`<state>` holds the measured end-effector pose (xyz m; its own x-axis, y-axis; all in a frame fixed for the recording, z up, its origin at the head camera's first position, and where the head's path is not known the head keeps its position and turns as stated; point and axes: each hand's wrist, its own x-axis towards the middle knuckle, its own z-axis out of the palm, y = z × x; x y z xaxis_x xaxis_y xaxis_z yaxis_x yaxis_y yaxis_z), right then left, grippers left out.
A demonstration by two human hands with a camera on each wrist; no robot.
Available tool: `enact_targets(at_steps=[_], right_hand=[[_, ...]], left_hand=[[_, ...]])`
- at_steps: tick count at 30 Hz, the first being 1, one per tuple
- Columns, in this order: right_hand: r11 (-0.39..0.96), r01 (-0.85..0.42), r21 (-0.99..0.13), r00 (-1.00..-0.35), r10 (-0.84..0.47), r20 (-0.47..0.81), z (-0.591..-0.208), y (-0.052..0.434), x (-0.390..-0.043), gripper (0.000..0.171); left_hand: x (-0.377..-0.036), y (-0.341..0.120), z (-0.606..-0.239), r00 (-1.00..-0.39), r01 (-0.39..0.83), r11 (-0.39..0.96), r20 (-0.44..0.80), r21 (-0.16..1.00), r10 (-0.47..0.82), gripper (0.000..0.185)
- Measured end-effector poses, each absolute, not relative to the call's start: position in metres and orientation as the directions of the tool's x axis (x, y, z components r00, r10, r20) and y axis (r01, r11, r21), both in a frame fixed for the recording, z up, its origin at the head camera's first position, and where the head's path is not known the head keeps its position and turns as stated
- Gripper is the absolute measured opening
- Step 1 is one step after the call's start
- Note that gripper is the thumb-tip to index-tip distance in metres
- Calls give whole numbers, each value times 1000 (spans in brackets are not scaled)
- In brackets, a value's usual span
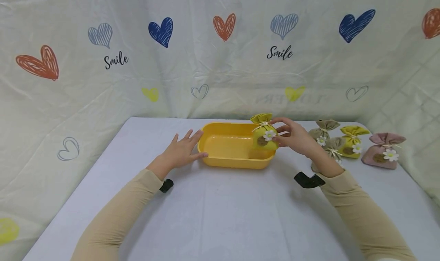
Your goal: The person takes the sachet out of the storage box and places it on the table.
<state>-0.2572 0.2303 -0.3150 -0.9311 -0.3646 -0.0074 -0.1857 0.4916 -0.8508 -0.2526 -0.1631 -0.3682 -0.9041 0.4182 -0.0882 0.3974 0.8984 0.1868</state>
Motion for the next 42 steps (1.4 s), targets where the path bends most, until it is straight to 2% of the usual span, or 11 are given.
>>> enact_targets(at_steps=[7,13,27,34,42], right_hand=[[498,-212,-841,-922,-388,3,-309,251,-254,54],[519,-198,-832,-935,-356,1,-299,272,-246,53],[509,-235,-828,-956,-275,103,-296,326,-229,43],[479,-258,-839,-950,-282,132,-293,354,-224,46],[566,-212,-797,-968,-235,91,-288,381,-216,48]], left_hand=[[-253,-163,-367,-907,390,902,-93,185,411,97],[-254,-163,-369,-908,384,902,-99,197,408,97],[-252,-163,-366,-906,382,902,-110,201,408,97],[-252,-163,-367,-908,382,901,-97,206,407,96],[-250,-162,-366,-907,379,900,-105,216,408,96]])
